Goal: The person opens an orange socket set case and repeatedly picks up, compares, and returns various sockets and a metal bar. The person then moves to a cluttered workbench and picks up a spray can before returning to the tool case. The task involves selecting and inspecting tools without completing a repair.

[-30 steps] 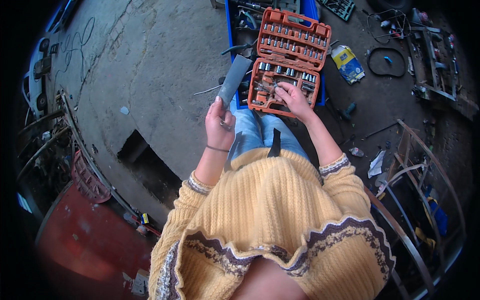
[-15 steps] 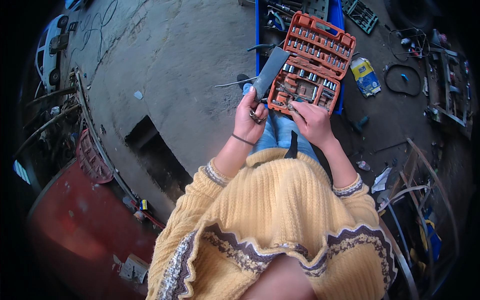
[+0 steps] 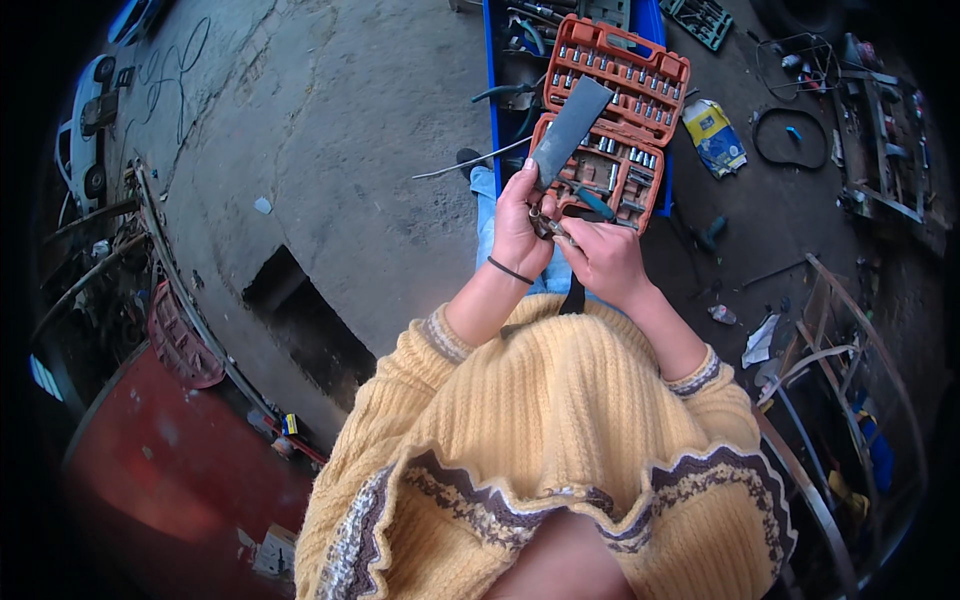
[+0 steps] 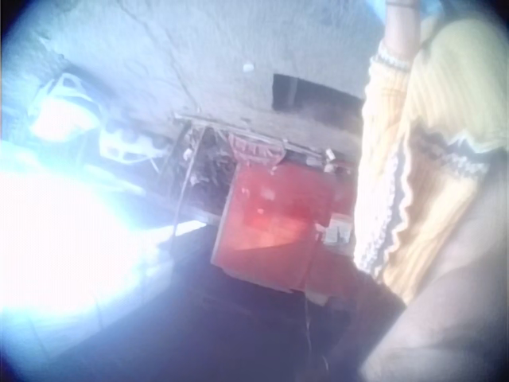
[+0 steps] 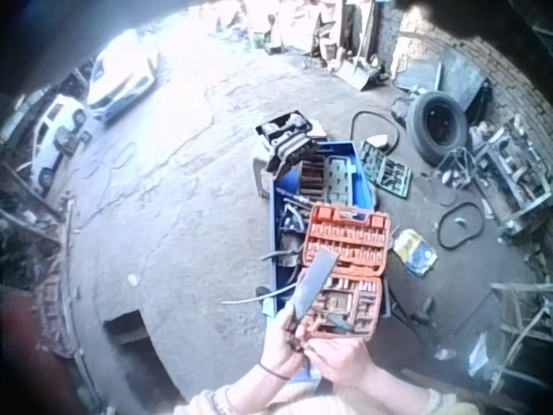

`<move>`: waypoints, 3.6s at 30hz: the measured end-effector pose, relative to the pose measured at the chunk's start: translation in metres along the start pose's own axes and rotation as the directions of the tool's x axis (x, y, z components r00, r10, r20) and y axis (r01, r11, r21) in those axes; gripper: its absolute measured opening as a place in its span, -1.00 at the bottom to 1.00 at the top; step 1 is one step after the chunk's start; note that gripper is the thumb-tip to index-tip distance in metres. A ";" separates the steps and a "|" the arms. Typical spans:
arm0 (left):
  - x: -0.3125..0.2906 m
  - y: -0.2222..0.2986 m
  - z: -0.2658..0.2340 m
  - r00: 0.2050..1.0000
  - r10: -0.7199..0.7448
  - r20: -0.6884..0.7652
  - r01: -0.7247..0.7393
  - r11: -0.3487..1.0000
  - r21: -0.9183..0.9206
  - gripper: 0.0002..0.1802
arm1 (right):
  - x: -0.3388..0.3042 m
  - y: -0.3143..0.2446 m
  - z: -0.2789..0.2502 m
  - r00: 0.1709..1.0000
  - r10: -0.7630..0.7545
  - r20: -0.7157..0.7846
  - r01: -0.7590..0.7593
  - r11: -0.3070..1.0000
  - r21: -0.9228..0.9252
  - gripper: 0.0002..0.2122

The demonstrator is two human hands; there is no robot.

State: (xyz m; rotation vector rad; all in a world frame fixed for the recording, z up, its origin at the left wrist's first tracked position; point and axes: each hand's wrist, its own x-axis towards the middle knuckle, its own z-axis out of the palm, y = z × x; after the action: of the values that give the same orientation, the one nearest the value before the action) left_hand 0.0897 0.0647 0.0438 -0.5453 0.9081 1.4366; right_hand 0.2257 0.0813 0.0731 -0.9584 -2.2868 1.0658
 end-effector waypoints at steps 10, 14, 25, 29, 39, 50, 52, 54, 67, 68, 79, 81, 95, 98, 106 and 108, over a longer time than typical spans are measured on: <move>0.004 0.004 0.001 0.996 0.085 0.033 -0.090 0.983 0.161 -0.72 | -0.002 -0.006 0.006 0.988 0.148 0.040 -0.150 0.988 0.033 -0.92; 0.004 0.004 0.005 0.965 0.262 -0.014 -0.251 0.935 0.249 -0.75 | 0.000 -0.007 0.008 0.937 0.311 0.159 -0.342 0.908 0.242 -0.88; 0.008 0.001 0.008 0.966 0.243 -0.084 -0.224 0.957 0.186 -0.71 | -0.001 -0.012 0.018 0.935 0.352 0.047 -0.355 0.927 0.125 -0.82; 0.011 0.003 0.005 0.970 0.233 -0.072 -0.208 0.945 0.253 -0.75 | 0.001 -0.011 0.015 0.941 0.337 0.042 -0.340 0.934 0.112 -0.84; 0.019 0.019 0.013 0.964 -0.167 0.206 0.197 0.971 -0.136 -0.65 | 0.005 -0.001 -0.005 0.916 0.367 0.160 -0.400 0.861 0.315 -0.82; 0.013 0.033 0.022 0.951 -0.097 0.293 0.164 0.963 -0.215 -0.69 | 0.029 0.159 0.019 0.430 0.869 -0.245 -0.455 0.443 0.773 -0.83; 0.011 0.031 0.017 0.953 -0.104 0.283 0.170 0.961 -0.218 -0.70 | 0.037 0.196 0.026 0.306 0.935 -0.177 -0.536 0.323 0.780 -0.83; 0.008 0.032 0.012 0.953 -0.107 0.283 0.171 0.963 -0.210 -0.72 | 0.045 0.220 0.033 0.347 0.913 -0.212 -0.532 0.378 0.758 -0.83; 0.009 0.039 0.008 0.977 -0.094 0.193 0.134 0.970 -0.203 -0.69 | 0.050 0.245 0.013 0.474 0.842 -0.256 -0.864 0.501 0.046 -0.61; 0.010 0.038 0.008 0.978 -0.096 0.184 0.134 0.969 -0.208 -0.69 | 0.051 0.245 0.010 0.472 0.856 -0.213 -0.874 0.486 0.017 -0.60; 0.008 0.040 0.010 0.980 -0.093 0.174 0.127 0.972 -0.199 -0.69 | 0.053 0.256 0.022 0.389 0.916 -0.098 -0.907 0.400 0.132 -0.56; 0.007 0.040 0.009 0.986 -0.089 0.139 0.116 0.974 -0.196 -0.69 | 0.055 0.267 0.019 0.339 0.941 -0.014 -0.920 0.335 0.204 -0.59; 0.005 0.041 0.000 0.989 -0.034 0.143 0.063 0.977 -0.205 -0.61 | 0.057 0.182 0.016 0.572 0.798 -0.190 -0.756 0.602 0.256 -0.71; 0.012 0.034 -0.002 0.994 -0.007 0.105 0.025 0.986 -0.166 -0.63 | 0.044 0.103 0.012 0.801 0.597 0.043 -0.522 0.662 0.537 -0.82; 0.029 0.018 -0.012 0.997 0.071 0.004 -0.071 0.995 0.067 -0.81 | 0.038 0.010 0.020 0.786 0.499 0.365 -0.615 0.567 0.548 -0.87; 0.030 0.021 -0.019 0.997 0.073 -0.024 -0.070 0.993 0.097 -0.79 | 0.036 0.014 0.021 0.814 0.415 0.407 -0.581 0.586 0.564 -0.86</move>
State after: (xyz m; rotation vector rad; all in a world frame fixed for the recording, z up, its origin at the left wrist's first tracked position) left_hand 0.0630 0.0692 0.0134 -0.4662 1.0220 1.4445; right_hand 0.1946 0.1042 0.0527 -1.2206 -1.5269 2.1642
